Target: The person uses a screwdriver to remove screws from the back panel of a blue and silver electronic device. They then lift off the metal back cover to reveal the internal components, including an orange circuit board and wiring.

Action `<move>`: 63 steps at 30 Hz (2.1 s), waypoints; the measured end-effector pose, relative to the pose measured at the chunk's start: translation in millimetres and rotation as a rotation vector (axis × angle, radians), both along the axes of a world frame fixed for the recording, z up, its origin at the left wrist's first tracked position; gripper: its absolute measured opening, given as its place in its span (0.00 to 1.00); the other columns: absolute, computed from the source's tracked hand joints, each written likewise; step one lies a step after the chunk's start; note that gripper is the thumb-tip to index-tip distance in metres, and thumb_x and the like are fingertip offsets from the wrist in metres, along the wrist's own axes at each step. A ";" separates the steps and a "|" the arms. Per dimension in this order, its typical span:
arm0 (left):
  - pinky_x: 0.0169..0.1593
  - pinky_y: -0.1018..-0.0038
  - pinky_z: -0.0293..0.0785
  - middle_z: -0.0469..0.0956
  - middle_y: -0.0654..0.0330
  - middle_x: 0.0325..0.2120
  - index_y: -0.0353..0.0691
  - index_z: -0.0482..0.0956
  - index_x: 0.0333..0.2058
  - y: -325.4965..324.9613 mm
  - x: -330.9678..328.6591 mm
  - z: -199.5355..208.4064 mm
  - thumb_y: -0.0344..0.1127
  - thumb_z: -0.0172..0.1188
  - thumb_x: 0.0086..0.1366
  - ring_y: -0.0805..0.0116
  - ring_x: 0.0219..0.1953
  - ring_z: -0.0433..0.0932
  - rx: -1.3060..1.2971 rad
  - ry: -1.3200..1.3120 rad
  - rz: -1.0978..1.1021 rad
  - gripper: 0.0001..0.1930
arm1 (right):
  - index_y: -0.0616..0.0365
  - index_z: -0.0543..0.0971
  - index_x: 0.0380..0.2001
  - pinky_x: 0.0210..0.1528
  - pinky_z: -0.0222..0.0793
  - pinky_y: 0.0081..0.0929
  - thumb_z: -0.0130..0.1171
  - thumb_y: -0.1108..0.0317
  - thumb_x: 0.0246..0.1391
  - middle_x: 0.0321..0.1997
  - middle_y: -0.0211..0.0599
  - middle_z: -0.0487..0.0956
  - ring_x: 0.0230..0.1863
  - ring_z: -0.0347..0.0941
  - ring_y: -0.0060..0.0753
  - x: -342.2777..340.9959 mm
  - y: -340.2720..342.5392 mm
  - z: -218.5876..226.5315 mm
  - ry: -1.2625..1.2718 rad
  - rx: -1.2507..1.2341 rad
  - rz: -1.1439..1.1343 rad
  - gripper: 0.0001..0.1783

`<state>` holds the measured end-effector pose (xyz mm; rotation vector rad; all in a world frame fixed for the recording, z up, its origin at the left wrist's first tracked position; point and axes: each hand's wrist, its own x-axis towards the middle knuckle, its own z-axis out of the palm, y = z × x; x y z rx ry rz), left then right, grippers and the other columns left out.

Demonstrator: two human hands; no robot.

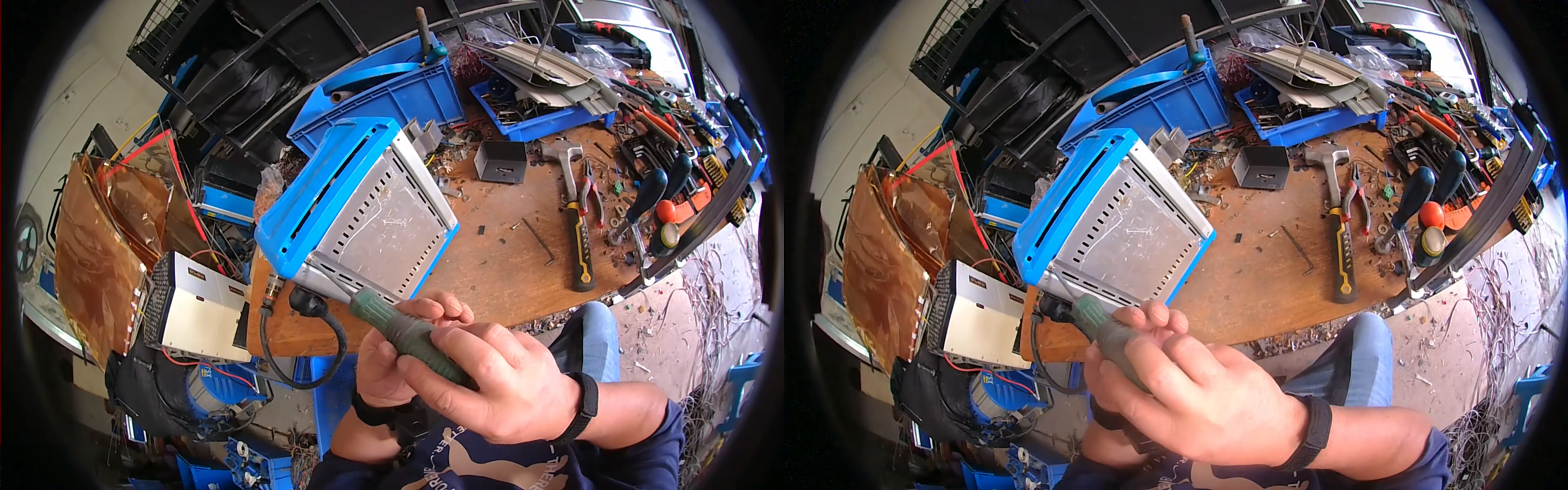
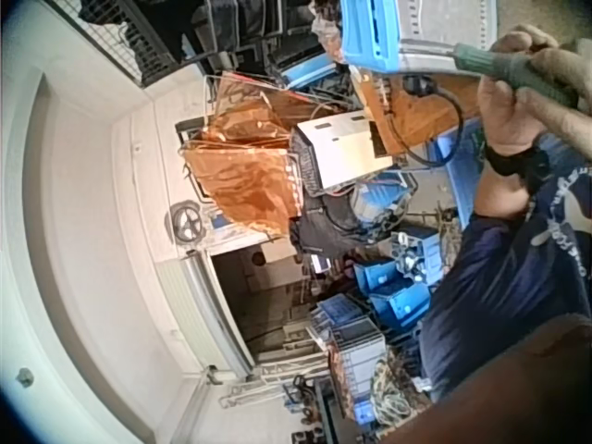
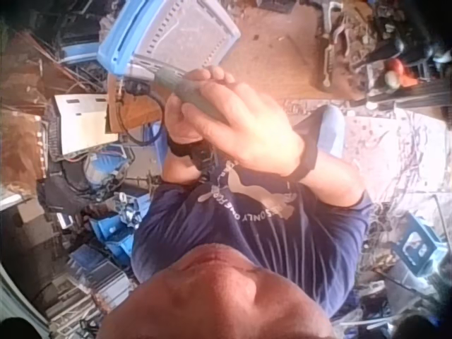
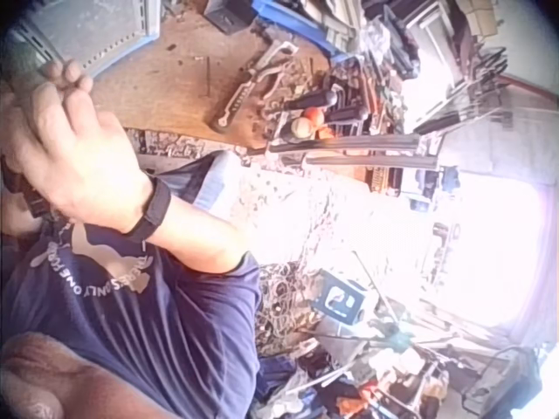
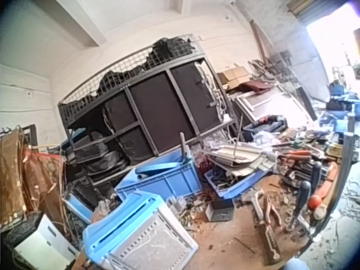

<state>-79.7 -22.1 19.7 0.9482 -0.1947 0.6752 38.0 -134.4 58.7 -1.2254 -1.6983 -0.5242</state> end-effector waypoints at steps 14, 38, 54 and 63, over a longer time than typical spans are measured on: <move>0.48 0.70 0.72 0.78 0.59 0.45 0.37 0.74 0.49 -13.1 44.2 -35.7 0.46 0.55 0.69 0.68 0.46 0.77 -0.296 0.632 -0.009 0.19 | 0.62 0.72 0.50 0.36 0.74 0.42 0.60 0.71 0.51 0.46 0.51 0.73 0.40 0.74 0.57 44.7 -19.8 -46.4 0.459 -0.604 -0.103 0.22; 0.34 0.72 0.72 0.79 0.63 0.31 0.44 0.76 0.38 41.6 96.9 -101.1 0.45 0.61 0.65 0.70 0.30 0.77 -0.468 0.782 0.021 0.12 | 0.71 0.76 0.47 0.23 0.69 0.26 0.55 0.64 0.60 0.22 0.42 0.79 0.19 0.75 0.27 93.5 22.2 -110.8 1.199 -0.704 -0.145 0.19; 0.37 0.70 0.74 0.78 0.60 0.30 0.41 0.76 0.37 45.3 99.4 -102.2 0.42 0.59 0.67 0.65 0.32 0.78 -0.505 0.781 0.031 0.11 | 0.72 0.76 0.47 0.24 0.70 0.27 0.55 0.64 0.60 0.21 0.44 0.79 0.20 0.76 0.28 91.5 28.4 -114.7 1.208 -0.707 -0.176 0.20; 0.38 0.71 0.74 0.78 0.59 0.31 0.39 0.76 0.39 44.4 100.5 -104.1 0.42 0.58 0.67 0.64 0.33 0.78 -0.512 0.763 0.028 0.11 | 0.72 0.74 0.49 0.20 0.69 0.22 0.53 0.64 0.62 0.22 0.39 0.78 0.18 0.75 0.24 93.1 29.1 -122.4 1.197 -0.707 -0.153 0.20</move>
